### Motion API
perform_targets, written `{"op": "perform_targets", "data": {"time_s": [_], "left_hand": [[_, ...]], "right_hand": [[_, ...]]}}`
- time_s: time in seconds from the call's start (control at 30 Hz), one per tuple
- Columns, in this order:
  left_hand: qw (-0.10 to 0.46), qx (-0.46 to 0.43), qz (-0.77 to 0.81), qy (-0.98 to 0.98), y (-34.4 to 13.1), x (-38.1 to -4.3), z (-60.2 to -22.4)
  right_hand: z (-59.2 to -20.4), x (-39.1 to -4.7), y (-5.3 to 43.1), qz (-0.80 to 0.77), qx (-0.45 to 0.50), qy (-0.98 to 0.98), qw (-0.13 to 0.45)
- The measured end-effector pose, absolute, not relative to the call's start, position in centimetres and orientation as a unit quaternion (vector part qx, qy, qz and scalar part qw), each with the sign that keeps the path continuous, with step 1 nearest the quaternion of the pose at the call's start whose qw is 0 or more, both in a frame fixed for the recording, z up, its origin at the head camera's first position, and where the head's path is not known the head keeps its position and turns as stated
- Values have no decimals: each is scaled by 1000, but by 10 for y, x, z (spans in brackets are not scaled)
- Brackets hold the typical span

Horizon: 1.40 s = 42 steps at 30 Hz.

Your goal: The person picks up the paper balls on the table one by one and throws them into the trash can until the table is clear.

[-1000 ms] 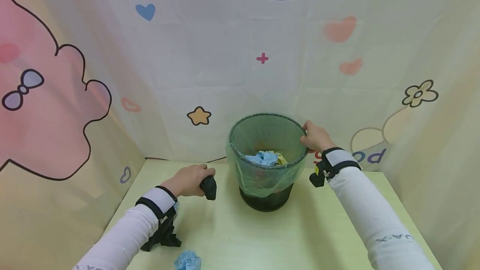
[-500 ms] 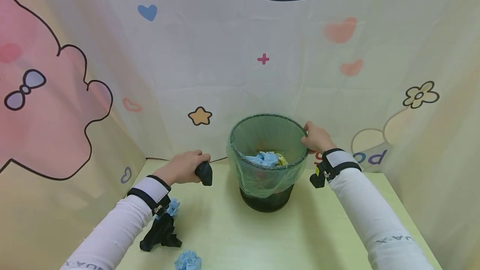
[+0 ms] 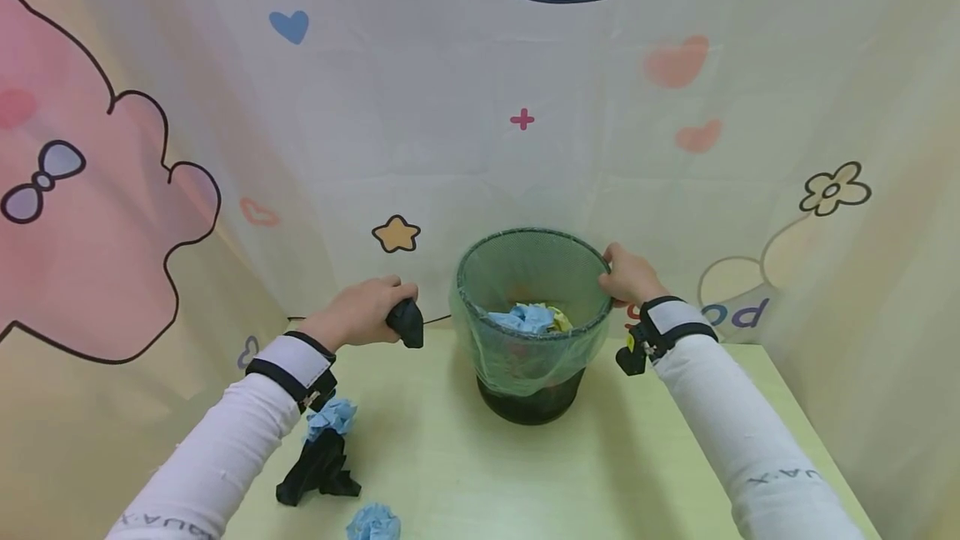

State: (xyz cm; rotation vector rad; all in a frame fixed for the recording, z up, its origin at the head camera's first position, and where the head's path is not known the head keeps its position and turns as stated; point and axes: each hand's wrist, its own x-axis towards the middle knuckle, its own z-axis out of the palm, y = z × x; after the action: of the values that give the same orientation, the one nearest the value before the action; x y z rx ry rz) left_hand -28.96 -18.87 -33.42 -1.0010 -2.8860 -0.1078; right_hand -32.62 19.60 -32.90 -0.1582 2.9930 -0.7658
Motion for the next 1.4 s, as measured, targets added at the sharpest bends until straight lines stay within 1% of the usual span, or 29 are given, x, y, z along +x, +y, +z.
{"op": "perform_targets", "data": {"time_s": [0.77, 1.1, 1.4], "left_hand": [[87, -350, -36, -932, -161, -301, -296], [90, -349, -36, -932, -140, -308, -283], [79, -347, -41, -934, -119, -315, -274]], "right_hand": [[-331, -330, 196, -265, -50, 962, 33], [-332, -330, 198, -263, -50, 963, 31], [-331, -330, 199, -262, -43, 963, 36]]}}
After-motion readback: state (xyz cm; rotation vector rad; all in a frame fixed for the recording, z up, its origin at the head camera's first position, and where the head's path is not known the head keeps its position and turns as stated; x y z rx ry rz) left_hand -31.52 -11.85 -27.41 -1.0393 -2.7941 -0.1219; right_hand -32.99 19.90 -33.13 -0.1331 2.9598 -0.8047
